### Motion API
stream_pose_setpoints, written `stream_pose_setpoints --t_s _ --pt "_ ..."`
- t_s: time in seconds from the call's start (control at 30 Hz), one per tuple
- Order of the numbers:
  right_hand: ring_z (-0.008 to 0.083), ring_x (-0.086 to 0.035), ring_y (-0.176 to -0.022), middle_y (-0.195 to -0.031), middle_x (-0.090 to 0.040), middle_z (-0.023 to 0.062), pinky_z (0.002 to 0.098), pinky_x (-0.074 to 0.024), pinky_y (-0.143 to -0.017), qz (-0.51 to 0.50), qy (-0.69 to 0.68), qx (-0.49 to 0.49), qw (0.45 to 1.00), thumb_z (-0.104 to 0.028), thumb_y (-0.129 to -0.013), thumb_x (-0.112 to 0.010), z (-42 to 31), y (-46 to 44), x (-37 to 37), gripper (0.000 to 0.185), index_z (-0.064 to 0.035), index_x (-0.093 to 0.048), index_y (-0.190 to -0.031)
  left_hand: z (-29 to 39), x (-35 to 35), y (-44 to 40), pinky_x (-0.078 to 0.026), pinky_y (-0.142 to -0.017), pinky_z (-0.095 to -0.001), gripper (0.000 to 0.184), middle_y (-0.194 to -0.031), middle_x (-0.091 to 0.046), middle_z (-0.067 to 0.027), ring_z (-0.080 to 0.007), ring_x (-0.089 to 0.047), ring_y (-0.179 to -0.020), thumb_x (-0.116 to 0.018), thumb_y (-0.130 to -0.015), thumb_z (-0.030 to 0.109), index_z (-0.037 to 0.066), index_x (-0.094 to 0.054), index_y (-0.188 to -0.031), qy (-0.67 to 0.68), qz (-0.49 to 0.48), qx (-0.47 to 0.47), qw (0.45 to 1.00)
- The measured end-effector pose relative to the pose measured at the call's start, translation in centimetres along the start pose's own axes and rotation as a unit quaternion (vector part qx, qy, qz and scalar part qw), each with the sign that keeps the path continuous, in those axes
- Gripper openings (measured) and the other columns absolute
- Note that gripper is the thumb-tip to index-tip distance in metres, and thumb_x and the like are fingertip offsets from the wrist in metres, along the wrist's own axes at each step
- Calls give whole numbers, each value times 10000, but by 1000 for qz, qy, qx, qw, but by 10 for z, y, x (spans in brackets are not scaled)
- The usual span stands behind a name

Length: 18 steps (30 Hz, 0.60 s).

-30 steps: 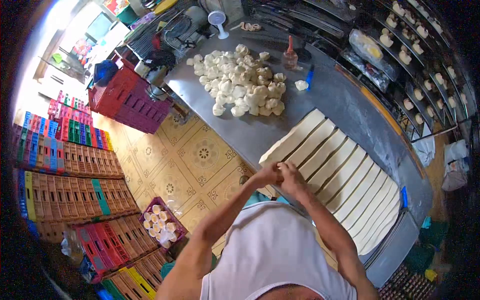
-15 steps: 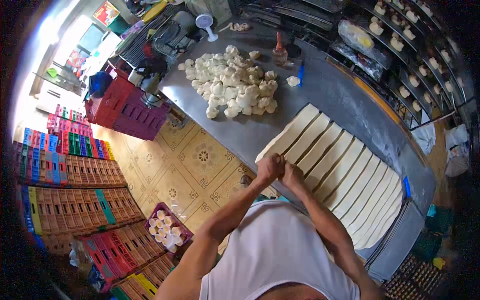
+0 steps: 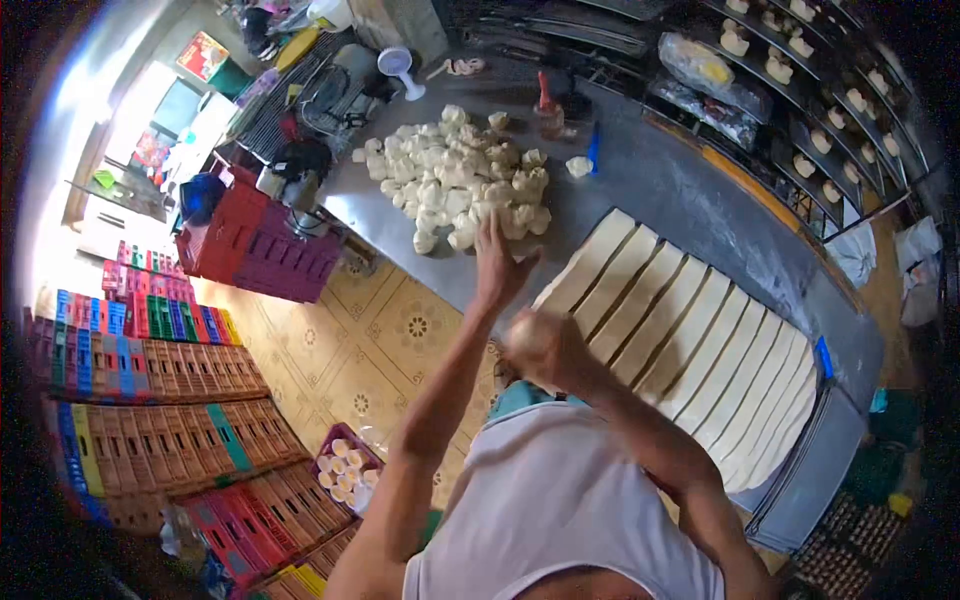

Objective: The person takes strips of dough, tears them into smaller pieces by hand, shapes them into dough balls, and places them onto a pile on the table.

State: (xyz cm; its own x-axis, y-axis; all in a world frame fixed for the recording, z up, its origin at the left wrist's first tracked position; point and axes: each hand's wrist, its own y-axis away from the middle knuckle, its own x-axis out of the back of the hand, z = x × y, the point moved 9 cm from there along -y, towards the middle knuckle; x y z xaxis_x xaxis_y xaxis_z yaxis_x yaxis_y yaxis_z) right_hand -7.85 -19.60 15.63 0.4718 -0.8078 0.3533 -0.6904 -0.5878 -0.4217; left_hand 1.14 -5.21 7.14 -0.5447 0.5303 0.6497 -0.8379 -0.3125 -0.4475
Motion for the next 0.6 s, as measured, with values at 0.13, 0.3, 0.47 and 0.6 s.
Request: stream_pose_setpoints --t_s 0.13,0.3,0.47,0.6 --pt "434 -661 -857 -980 -668 236 521 -524 -731 139 240 -265 923 -352 -891 -688 199 115 49 539 -83 -445 -1290 -16 -16 35 -468 -981 -437 733 -1232 -606 -221 -366 -584 -1145 -773 -818 185 19 -397 -1426 21 -177 -52 983" --pt "401 -624 -1081 -1215 -611 233 477 -515 -872 65 182 -223 956 -238 -861 -720 172 159 39 641 -8 -394 -1363 -35 -93 126 -543 -800 -281 414 -1061 -697 -134 -152 -674 -927 -662 -894 129 -24 -576 -1269 339 -385 248 822" --pt "421 -649 -951 -1108 -641 202 469 -527 -787 170 220 -270 922 -231 -891 -663 194 167 49 554 -89 -397 -1356 5 -161 46 -515 -738 -296 274 -1005 -707 -73 -148 -633 -870 -596 -936 174 5 -650 -1144 100 -456 10 884" --pt "219 -552 -708 -797 -507 85 351 -485 -665 227 113 -395 883 -122 -861 -692 194 183 48 528 -74 -438 -1321 6 -272 -24 -462 -965 -487 474 -1265 -591 -225 -422 -556 -1148 -713 -806 270 -18 -607 -1168 147 -333 -88 927"
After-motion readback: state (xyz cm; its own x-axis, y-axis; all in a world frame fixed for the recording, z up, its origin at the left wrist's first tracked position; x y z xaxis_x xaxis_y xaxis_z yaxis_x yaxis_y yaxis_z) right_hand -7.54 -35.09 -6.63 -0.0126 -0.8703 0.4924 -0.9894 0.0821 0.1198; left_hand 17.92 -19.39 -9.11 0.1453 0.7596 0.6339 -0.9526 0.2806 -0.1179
